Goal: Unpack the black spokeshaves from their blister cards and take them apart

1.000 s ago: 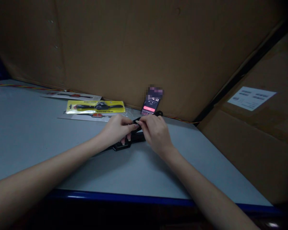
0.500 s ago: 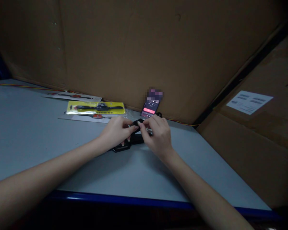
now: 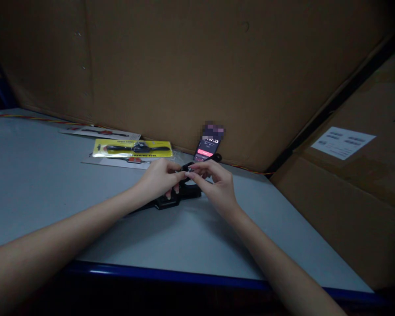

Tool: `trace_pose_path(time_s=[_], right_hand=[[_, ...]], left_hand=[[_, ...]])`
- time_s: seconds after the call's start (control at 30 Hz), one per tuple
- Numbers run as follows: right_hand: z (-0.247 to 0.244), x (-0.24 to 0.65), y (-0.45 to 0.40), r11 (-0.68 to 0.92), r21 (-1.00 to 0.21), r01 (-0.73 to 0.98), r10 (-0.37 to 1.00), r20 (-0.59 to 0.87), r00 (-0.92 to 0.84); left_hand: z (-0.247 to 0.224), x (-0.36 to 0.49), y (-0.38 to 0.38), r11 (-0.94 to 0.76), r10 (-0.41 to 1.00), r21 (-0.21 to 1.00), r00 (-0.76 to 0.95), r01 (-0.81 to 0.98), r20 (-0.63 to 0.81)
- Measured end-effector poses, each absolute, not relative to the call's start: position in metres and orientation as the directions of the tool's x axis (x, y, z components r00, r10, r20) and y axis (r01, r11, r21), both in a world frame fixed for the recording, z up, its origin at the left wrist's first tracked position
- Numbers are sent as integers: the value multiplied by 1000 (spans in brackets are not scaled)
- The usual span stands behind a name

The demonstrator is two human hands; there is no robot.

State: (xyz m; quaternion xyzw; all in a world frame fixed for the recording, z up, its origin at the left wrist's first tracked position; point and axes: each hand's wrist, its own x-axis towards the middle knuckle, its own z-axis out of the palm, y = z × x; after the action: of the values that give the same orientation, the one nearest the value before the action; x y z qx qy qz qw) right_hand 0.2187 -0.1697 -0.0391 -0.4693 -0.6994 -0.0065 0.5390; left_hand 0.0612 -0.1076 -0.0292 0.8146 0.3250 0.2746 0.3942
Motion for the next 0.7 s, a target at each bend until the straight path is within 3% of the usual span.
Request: trace_pose_path(time_s=[0.17,0.33,0.53,0.7], right_hand=[[-38,221,-171,521,-352,778,588,808,-29],[-38,215,-173,391,-259,883,618,785,-43],[-32,212,-176,314,-310,897,688,726,10],[-35,214,-175,356,-390,849,664,745,64]], left_hand=[[-29,61,-108,-481,748,820,634,310,199],[-27,61,-113,-532,740,770,635,352,222],[-23,60,-117,-573,726,723,648,385,231],[-25,60,-114,-560,723,743,655,367,221]])
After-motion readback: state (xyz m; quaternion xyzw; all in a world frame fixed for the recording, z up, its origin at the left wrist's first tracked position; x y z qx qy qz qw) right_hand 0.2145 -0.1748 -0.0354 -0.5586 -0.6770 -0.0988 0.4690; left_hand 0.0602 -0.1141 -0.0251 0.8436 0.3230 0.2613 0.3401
